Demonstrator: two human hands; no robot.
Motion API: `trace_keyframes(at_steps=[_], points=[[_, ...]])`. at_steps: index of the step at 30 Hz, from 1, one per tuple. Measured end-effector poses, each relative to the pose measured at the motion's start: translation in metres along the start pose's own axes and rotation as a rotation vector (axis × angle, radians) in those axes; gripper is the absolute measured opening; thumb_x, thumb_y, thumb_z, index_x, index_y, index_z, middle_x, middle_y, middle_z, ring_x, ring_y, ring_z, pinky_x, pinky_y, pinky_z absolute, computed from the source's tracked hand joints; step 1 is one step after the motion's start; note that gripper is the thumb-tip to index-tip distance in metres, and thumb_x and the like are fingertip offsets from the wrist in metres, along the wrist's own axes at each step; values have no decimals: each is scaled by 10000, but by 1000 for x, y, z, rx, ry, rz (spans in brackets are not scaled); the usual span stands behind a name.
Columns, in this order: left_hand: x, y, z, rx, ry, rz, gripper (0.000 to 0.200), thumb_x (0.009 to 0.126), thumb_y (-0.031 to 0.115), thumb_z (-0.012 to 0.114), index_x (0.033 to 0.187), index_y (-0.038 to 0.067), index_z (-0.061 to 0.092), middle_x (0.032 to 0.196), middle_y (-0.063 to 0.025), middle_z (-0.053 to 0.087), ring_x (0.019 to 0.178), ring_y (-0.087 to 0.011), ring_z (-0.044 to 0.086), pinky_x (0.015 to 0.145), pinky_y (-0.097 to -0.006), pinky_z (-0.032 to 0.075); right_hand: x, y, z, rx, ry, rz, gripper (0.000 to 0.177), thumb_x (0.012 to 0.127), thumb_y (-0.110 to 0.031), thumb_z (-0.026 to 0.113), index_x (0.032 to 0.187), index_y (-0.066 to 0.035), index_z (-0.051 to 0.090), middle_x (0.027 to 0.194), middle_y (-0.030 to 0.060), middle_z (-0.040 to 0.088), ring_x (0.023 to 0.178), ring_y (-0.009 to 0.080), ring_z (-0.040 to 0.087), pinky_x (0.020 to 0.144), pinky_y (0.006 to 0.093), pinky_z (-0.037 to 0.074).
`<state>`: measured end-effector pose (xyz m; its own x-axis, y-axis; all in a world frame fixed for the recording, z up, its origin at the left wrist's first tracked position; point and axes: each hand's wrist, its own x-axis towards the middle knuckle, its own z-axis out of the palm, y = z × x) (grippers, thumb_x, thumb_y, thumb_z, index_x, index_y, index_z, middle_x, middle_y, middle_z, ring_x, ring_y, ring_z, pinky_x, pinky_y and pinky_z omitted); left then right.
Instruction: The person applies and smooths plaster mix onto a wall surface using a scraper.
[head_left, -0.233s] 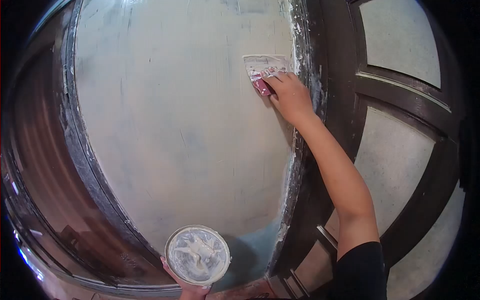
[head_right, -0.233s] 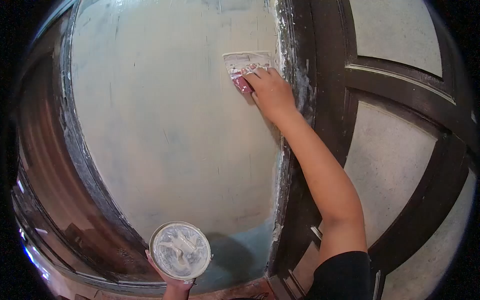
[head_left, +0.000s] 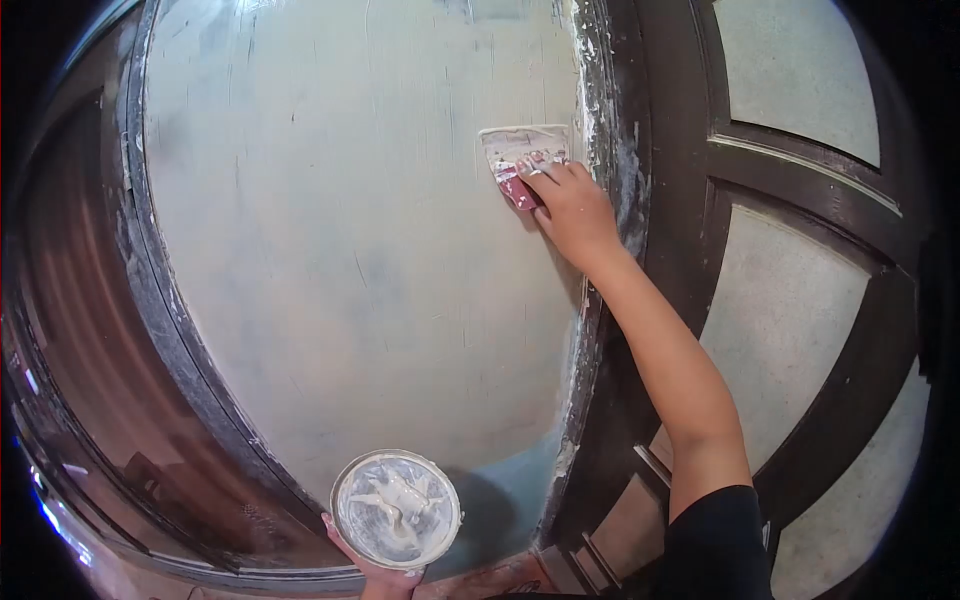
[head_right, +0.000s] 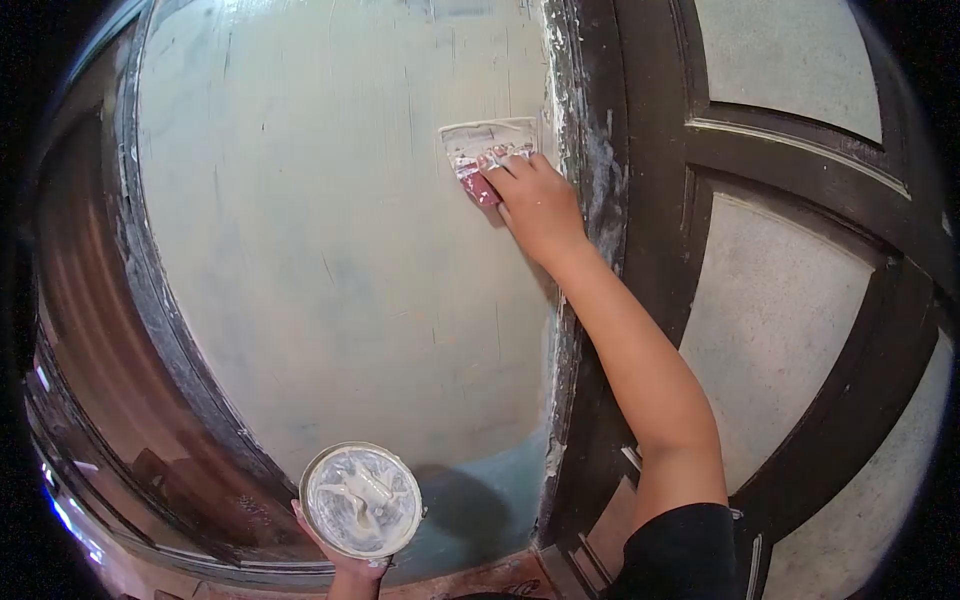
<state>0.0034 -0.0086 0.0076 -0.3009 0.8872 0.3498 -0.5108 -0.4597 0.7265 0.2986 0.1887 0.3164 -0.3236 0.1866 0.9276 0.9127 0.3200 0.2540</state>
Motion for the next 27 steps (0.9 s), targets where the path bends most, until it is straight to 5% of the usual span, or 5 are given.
trace_keyframes(at_steps=[2,3,5,27], points=[[-4,6,7,652,-42,407,814,807,762,381,1413,218,392,1458,-50,368,1293,-332,392,1025,-581,356,-8,-1,3,5,27,-33,459,696,-75,715,1140,-150,622,1047,48,599,990,264,558,815,365,520],[-3,9,10,653,-41,404,814,807,762,381,1413,218,392,1458,-50,368,1293,-332,392,1025,-581,356,-12,-2,4,31,40,-36,453,685,-75,723,1122,-146,626,1028,47,601,980,265,557,824,378,504],[1,14,15,-601,25,-302,808,819,748,384,1419,205,382,1461,-62,363,1298,-342,385,1025,-583,357,-20,-3,7,19,24,-37,449,680,-76,725,1112,-144,627,1025,44,600,974,263,557,825,383,496],[-4,14,22,-697,76,-406,817,803,755,415,1417,218,385,1460,-67,371,1279,-343,409,993,-614,376,-168,-46,47,70,-59,-10,407,674,-157,729,1073,-161,649,919,34,560,924,244,533,873,417,396]])
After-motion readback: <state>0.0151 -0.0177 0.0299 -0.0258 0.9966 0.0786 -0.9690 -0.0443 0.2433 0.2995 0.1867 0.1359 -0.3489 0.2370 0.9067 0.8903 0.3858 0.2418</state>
